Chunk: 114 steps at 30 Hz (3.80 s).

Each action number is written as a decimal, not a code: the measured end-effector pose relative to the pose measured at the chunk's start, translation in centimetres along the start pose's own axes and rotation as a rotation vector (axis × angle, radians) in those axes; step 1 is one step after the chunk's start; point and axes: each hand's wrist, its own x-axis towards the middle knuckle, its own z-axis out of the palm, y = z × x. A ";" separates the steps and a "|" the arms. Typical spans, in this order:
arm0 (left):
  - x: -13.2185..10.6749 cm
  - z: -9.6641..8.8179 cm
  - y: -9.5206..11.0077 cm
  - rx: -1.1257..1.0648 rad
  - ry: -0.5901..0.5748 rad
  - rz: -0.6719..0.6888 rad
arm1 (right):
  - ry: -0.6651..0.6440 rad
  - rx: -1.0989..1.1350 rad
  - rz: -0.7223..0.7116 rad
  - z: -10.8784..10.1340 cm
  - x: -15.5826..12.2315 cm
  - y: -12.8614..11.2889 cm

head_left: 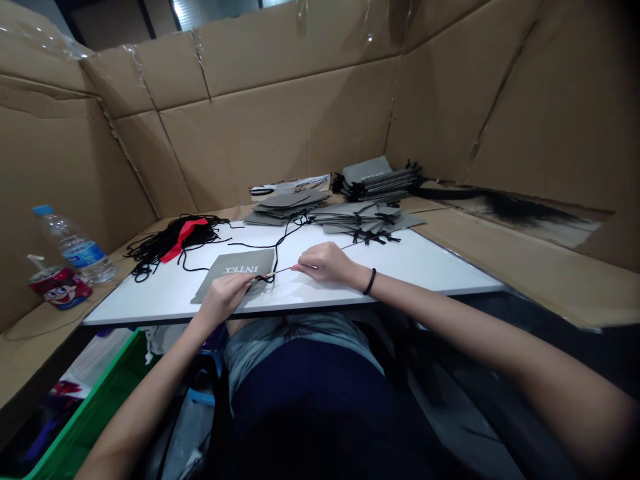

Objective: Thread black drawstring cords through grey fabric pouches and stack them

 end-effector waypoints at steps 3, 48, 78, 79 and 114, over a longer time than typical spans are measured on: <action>-0.1 0.2 0.0 0.036 -0.013 0.006 | -0.013 0.004 0.007 0.1 0.2 -0.2; -0.1 -0.4 0.9 0.003 0.161 0.022 | 0.139 -0.376 -0.286 -0.7 0.1 -1.2; -0.5 0.6 0.4 0.188 -0.019 0.178 | -0.185 0.105 0.096 0.5 0.8 -1.4; -0.4 0.6 0.4 0.185 -0.017 0.180 | -0.185 0.091 0.089 0.6 0.8 -1.4; -0.6 0.3 -0.3 0.172 -0.197 -0.182 | -0.402 -0.202 0.342 -5.0 -2.5 1.5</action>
